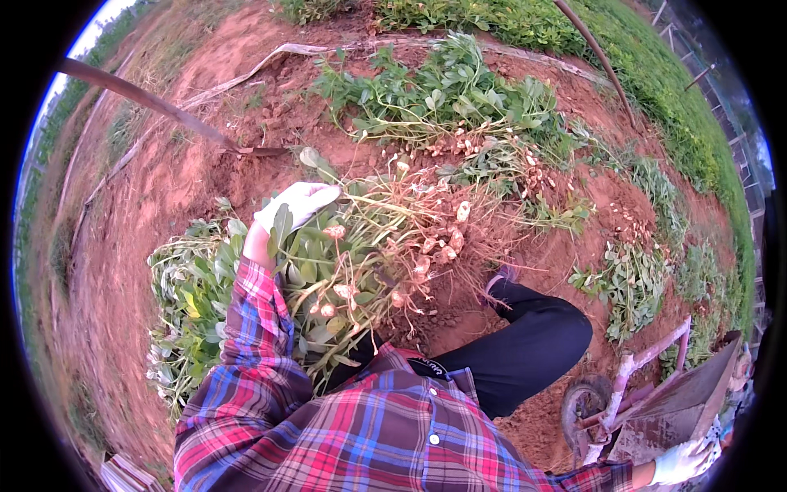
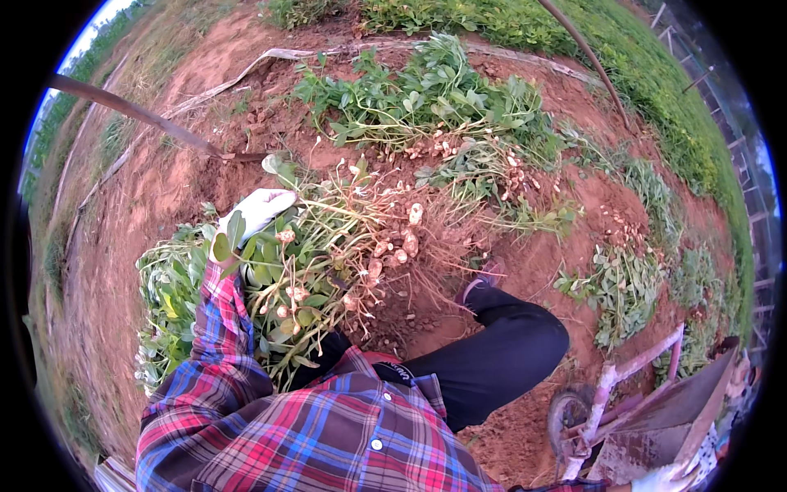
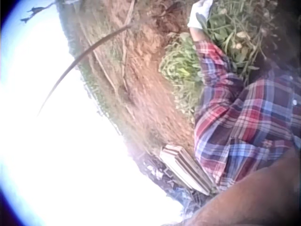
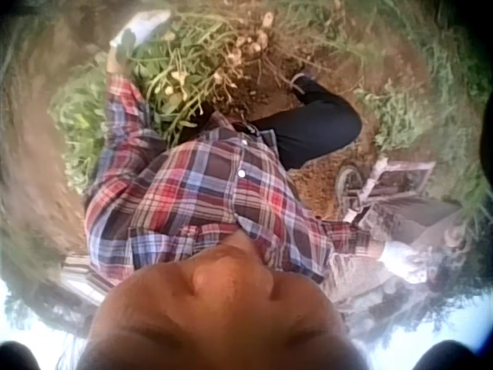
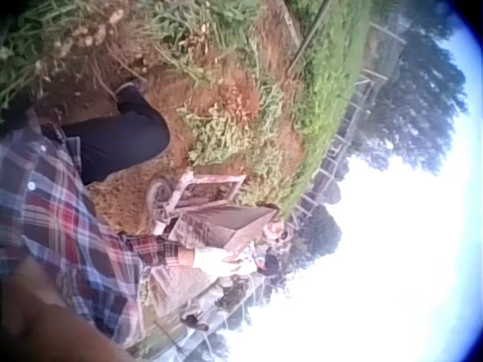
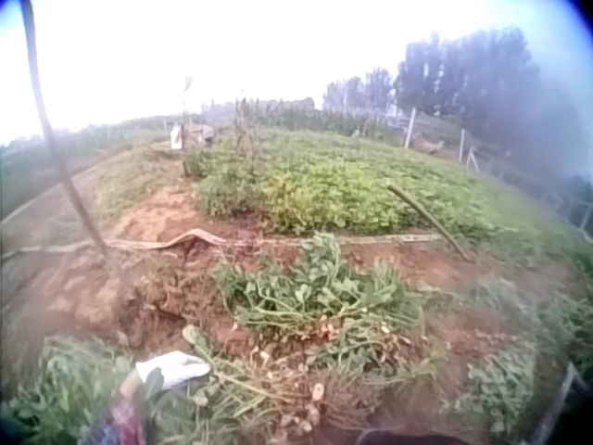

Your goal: The person squats in a garden and harvests peanuts by hand. They pull peanut plants from the soil, shake off dirt, and detach the peanuts from the roots, placing them on the ground.

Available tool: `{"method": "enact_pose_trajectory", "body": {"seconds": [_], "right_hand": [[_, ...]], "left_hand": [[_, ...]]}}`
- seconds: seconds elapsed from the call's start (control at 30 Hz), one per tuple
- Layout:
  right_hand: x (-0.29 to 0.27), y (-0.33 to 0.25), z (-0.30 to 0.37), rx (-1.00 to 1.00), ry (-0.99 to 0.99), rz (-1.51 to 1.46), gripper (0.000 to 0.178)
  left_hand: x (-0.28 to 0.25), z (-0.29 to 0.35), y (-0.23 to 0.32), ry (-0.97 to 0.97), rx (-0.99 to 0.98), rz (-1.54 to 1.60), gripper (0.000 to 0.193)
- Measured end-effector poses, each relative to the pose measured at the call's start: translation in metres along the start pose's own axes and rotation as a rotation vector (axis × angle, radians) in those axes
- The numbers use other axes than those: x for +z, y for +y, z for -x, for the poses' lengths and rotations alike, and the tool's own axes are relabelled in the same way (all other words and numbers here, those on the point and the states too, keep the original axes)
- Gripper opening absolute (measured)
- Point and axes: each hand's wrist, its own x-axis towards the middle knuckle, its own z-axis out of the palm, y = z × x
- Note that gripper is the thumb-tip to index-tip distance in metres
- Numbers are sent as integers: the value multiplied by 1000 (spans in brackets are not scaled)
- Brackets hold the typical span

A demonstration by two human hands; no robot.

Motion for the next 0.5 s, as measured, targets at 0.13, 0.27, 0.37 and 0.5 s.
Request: {"method": "enact_pose_trajectory", "body": {"seconds": [0.13, 0.27, 0.37, 0.5], "right_hand": [[-109, -186, 17, 520, -370, -1394, 24], [-199, -312, 59, -389, -768, -1980, 20], [-250, -362, 81, -652, -727, -2004, 42], [-266, -387, 98, -883, -678, -1770, 49]], "left_hand": [[0, 0, -2, 20, -35, -15, 52], [-1, 1, -7, 39, -46, 15, 52], [0, 3, 0, 18, -55, -4, 54], [-1, 2, 0, 8, -41, 6, 54]]}}
